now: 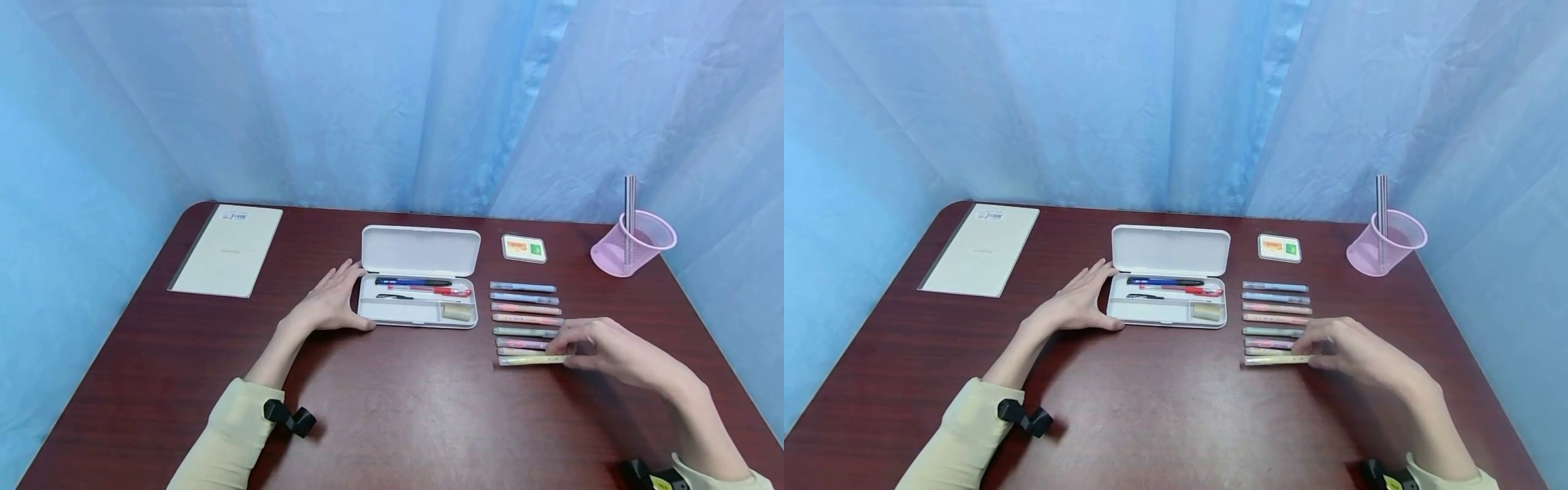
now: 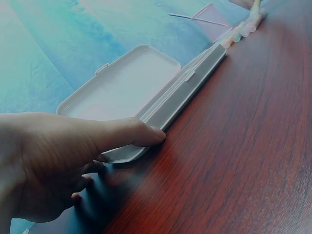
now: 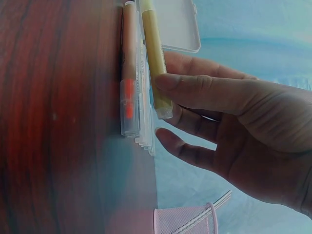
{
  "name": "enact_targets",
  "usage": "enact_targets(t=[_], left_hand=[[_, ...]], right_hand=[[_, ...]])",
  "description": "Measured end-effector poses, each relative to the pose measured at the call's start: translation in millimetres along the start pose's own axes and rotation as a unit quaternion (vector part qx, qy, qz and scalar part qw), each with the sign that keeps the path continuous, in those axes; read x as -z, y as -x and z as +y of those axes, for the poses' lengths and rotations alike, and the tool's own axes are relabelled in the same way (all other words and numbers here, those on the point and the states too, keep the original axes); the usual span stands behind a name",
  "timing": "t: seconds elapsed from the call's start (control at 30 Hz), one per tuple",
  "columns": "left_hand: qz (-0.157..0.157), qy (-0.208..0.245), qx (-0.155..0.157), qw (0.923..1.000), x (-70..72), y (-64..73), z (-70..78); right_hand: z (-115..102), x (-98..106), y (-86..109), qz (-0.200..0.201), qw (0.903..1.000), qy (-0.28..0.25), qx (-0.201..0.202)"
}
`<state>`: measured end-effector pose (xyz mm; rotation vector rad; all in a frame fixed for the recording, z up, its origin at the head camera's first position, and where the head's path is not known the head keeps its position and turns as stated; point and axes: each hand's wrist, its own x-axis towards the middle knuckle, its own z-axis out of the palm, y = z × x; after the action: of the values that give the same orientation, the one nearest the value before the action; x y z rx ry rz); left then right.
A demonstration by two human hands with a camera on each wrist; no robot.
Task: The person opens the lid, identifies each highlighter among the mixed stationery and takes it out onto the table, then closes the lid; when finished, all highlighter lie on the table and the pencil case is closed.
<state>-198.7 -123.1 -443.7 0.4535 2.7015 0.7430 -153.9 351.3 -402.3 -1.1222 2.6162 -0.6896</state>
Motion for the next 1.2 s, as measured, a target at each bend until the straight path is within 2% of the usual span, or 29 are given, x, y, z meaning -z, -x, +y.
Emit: enact_targets(t=[0.33,0.87,1.2], left_hand=[[0.010,-0.003,-0.012,0.9999,-0.6,0.5,-0.5],[0.002,0.001,-0.004,1.0000,-0.7,-0.1,-1.0],[0.004,0.001,-0.005,1.0000,-1.6,-1.6,-2.6]], right_hand=[[0.9,0.0,0.2,-0.004,0.9998,0.017,-0.010],[-0.3,0.0,-2.7,-0.031,0.9972,0.024,-0.063],[-3.6,-1.1,-6.7,-0.047,0.9952,0.043,-0.075]])
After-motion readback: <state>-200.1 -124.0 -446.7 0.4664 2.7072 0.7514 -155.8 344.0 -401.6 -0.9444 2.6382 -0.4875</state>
